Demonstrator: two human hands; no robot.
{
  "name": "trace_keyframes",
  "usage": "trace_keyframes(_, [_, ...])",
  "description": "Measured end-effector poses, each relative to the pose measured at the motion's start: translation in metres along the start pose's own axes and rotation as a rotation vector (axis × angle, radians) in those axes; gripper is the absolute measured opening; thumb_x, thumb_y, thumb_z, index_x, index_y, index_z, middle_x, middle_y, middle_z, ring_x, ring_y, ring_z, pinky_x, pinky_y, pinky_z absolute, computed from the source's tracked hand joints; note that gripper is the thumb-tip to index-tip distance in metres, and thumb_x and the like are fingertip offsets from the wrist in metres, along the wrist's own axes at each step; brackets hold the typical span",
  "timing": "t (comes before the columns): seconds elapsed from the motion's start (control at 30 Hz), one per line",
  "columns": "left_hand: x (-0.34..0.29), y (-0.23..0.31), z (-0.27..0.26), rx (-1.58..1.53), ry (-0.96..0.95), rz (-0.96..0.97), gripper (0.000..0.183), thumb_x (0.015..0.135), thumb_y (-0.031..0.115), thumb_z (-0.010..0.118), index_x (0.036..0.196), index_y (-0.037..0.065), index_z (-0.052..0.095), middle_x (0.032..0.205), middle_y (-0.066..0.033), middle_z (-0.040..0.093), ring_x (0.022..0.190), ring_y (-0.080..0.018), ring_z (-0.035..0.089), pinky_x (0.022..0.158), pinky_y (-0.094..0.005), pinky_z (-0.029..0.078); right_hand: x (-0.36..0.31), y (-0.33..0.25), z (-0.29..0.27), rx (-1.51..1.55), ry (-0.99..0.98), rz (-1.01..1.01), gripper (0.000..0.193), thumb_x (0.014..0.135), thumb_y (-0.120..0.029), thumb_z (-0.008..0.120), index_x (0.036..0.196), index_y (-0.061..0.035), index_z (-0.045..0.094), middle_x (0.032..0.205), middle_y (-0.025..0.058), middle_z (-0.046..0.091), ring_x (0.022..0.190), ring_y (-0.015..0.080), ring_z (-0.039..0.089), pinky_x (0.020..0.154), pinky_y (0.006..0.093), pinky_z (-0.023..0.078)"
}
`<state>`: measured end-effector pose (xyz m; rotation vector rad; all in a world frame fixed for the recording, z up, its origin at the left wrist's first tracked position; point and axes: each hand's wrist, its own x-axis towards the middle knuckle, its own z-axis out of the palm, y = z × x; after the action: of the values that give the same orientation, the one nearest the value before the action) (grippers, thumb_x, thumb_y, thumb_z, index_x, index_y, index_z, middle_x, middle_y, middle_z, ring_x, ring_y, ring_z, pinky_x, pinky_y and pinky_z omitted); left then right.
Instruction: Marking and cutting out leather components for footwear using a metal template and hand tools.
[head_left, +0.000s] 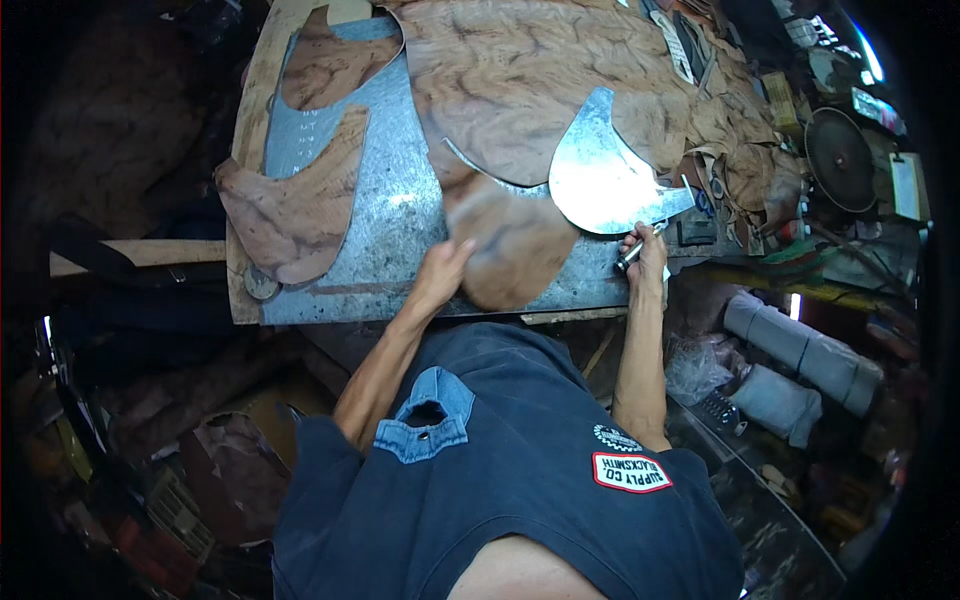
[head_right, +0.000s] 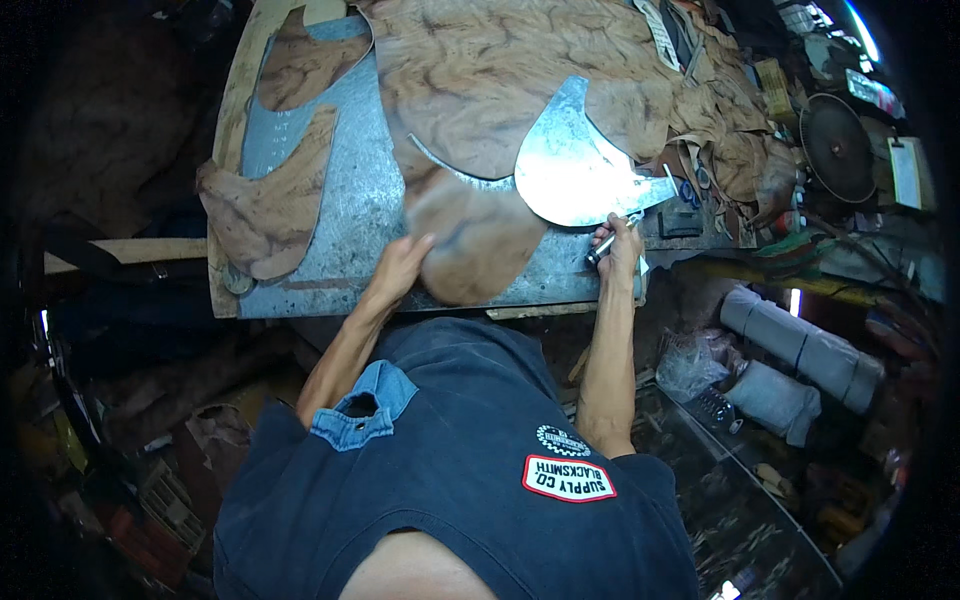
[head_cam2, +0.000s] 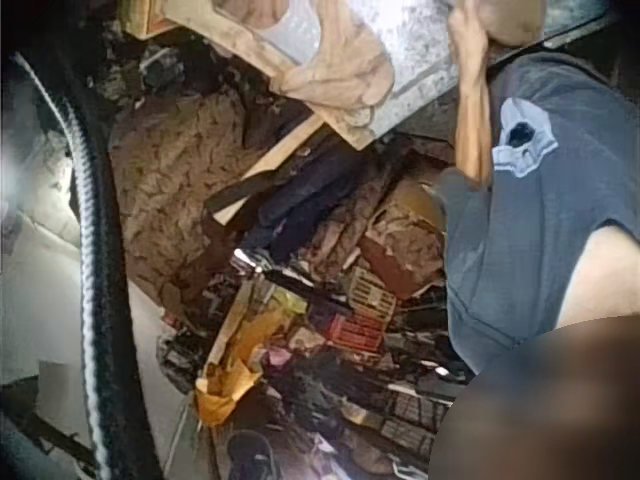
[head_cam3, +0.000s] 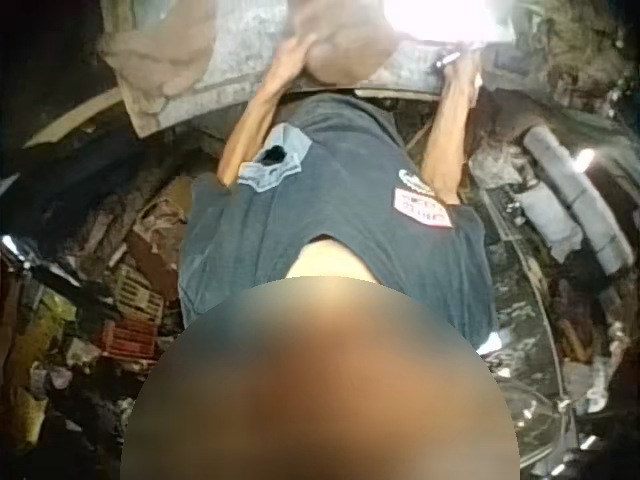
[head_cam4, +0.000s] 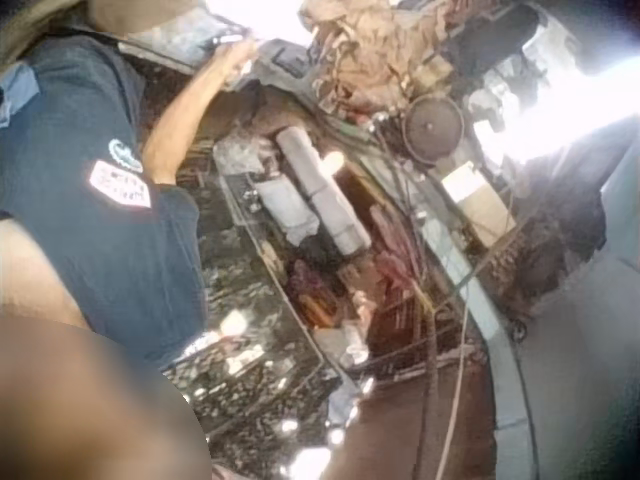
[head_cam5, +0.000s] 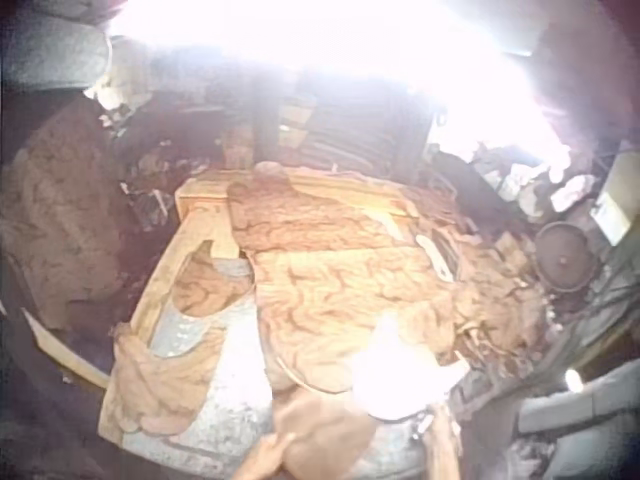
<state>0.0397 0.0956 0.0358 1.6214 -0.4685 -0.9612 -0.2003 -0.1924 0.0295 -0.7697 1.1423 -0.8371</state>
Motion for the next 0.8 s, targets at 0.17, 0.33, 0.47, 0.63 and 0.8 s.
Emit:
trace_keyframes(0.17, [-0.038, 0.005, -0.074, 0.161, -0.023, 0.035, 0.035, 0.095, 0.023, 0.059, 0.114, -0.006, 0.062, 0.1, -0.017, 0.071, 0.092, -0.0188, 0.066, 0.08, -0.0333, 0.05, 0.007, 0.006, -0.01, -0.047, 0.042, -0.089, 0.014, 0.09, -0.009, 0.063, 0.092, -0.0097, 0.05, 0.072, 0.0036, 0.055, 0.052, 0.0132, 0.055, 0.042, 0.0256, 0.046])
trace_keyframes(0.33, [-0.002, 0.096, -0.104, 0.424, 0.205, 0.462, 0.034, 0.092, 0.01, 0.055, 0.124, -0.001, 0.059, 0.118, -0.0246, 0.064, 0.111, -0.0377, 0.062, 0.091, -0.0404, 0.05, 0.01, 0.01, -0.015, -0.157, 0.055, -0.138, 0.017, 0.09, -0.01, 0.062, 0.095, -0.0118, 0.046, 0.073, 0.0028, 0.053, 0.051, 0.0123, 0.052, 0.041, 0.026, 0.045])
trace_keyframes(0.47, [0.049, 0.175, -0.16, 0.49, 0.082, 0.791, 0.039, 0.086, 0.001, 0.055, 0.124, 0.001, 0.062, 0.118, -0.02, 0.066, 0.109, -0.0294, 0.065, 0.094, -0.0334, 0.05, 0.006, 0.008, -0.011, -0.154, 0.045, -0.106, 0.017, 0.09, -0.009, 0.06, 0.094, -0.0133, 0.043, 0.073, 0.0026, 0.052, 0.051, 0.0121, 0.052, 0.041, 0.0253, 0.044])
trace_keyframes(0.63, [0.171, 0.224, -0.257, 0.076, 0.002, 0.637, 0.05, 0.093, 0.003, 0.058, 0.141, 0.002, 0.046, 0.134, -0.0101, 0.057, 0.118, -0.0165, 0.056, 0.101, -0.0273, 0.044, 0.002, 0.009, -0.006, -0.157, 0.056, -0.16, 0.018, 0.09, -0.009, 0.059, 0.096, -0.0132, 0.043, 0.074, 0.0032, 0.053, 0.051, 0.0118, 0.052, 0.041, 0.0252, 0.044])
trace_keyframes(0.8, [0.293, 0.131, -0.339, 0.04, 0.214, 0.207, 0.051, 0.088, -0.001, 0.054, 0.139, -0.001, 0.048, 0.126, -0.0137, 0.062, 0.117, -0.0227, 0.058, 0.099, -0.0348, 0.045, -0.002, 0.007, 0.008, -0.2, 0.059, -0.164, 0.016, 0.09, -0.008, 0.058, 0.098, -0.012, 0.045, 0.075, 0.0044, 0.055, 0.049, 0.0117, 0.052, 0.04, 0.0254, 0.044])
